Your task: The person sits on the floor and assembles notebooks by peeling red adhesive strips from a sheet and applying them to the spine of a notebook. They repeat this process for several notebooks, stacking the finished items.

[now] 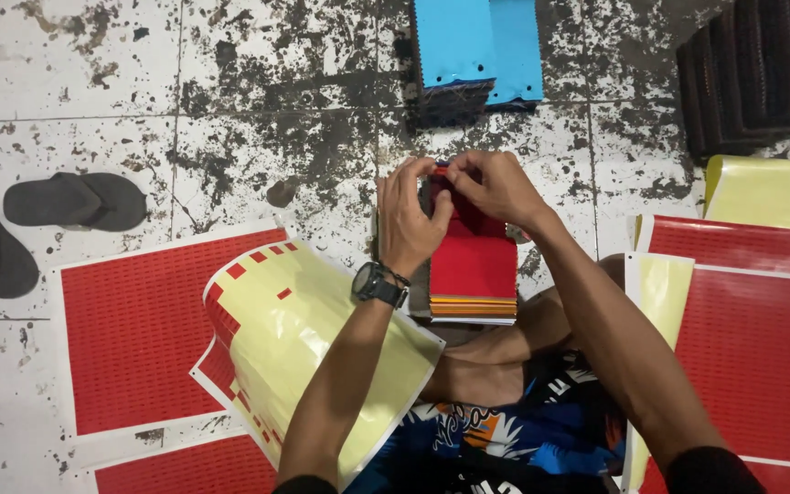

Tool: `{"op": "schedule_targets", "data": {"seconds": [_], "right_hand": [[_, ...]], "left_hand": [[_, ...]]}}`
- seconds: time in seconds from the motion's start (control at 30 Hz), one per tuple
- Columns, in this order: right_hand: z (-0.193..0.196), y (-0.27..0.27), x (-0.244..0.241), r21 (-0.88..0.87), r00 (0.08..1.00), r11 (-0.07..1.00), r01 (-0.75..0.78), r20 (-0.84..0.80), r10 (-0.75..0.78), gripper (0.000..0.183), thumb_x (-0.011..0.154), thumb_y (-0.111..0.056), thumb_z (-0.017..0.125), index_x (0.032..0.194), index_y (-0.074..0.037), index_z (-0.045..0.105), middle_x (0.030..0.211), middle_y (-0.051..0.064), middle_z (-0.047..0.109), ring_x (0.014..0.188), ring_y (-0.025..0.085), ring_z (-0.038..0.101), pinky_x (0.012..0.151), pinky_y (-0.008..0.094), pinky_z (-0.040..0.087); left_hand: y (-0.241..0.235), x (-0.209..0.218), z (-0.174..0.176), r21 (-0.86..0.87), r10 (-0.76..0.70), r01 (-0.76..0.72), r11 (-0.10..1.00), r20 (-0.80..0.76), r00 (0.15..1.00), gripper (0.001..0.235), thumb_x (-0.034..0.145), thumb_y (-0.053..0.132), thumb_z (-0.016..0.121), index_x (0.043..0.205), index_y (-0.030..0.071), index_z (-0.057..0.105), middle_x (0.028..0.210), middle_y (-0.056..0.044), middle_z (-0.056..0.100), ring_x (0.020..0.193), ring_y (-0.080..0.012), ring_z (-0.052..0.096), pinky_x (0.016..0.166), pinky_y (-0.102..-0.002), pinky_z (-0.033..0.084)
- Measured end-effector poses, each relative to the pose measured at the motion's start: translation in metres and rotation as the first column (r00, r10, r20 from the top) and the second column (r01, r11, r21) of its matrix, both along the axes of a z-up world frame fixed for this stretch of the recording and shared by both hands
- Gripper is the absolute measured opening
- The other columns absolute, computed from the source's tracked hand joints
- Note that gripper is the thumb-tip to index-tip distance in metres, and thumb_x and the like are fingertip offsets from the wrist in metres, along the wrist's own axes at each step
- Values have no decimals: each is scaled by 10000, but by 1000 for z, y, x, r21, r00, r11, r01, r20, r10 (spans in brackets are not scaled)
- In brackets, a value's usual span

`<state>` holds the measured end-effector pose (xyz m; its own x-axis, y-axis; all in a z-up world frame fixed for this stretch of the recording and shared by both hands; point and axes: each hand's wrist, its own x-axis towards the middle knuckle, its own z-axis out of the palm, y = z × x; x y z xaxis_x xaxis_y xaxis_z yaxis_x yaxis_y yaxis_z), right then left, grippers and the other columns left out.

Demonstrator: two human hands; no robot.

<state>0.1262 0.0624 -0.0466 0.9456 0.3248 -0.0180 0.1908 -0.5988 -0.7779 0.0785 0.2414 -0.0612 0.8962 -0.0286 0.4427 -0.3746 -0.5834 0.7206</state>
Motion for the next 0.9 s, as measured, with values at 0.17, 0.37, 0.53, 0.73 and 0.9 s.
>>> {"op": "schedule_targets", "data": {"seconds": [0.17,0.37,0.53,0.73,0.9], "right_hand": [[-12,1,5,-44,1000,999,28,1,-28,152,920,-226,725,975,-95,780,800,138,747,794,345,734,681,469,554],[-2,1,3,-54,996,998,44,-76,-48,131,909,-191,715,959,-100,794,760,130,750,786,342,737,706,460,557],[-13,2,8,-88,998,996,25,-50,-30,140,898,-183,716,965,-92,798,760,143,751,785,362,736,698,472,562],[-5,13,6,-198,995,978,62,-60,-75,204,910,-233,692,982,-80,805,811,172,764,822,403,744,723,488,584],[-5,18,7,-351,989,932,91,-77,-126,269,893,-319,677,957,-95,811,821,206,758,853,440,743,708,525,592]], "left_hand": [[1,5,-13,-78,92,-90,993,20,996,389,892,204,642,1257,93,565,1234,-127,633,1253,-361,579,1064,-513,401],[14,11,-30,121,38,-31,992,-49,998,120,893,249,630,954,213,726,1143,-13,618,1212,-335,574,1020,-550,382],[14,9,-31,236,30,-13,972,-71,997,134,863,276,674,964,236,754,1155,-7,618,1242,-328,548,1036,-662,344],[13,8,-29,322,26,-17,947,-26,999,226,893,246,627,1090,253,738,1152,-35,597,1262,-341,528,1025,-725,337],[14,8,-24,481,49,-42,875,-1,999,270,867,288,585,1098,302,724,1159,-29,578,1292,-346,483,986,-807,308]]}}
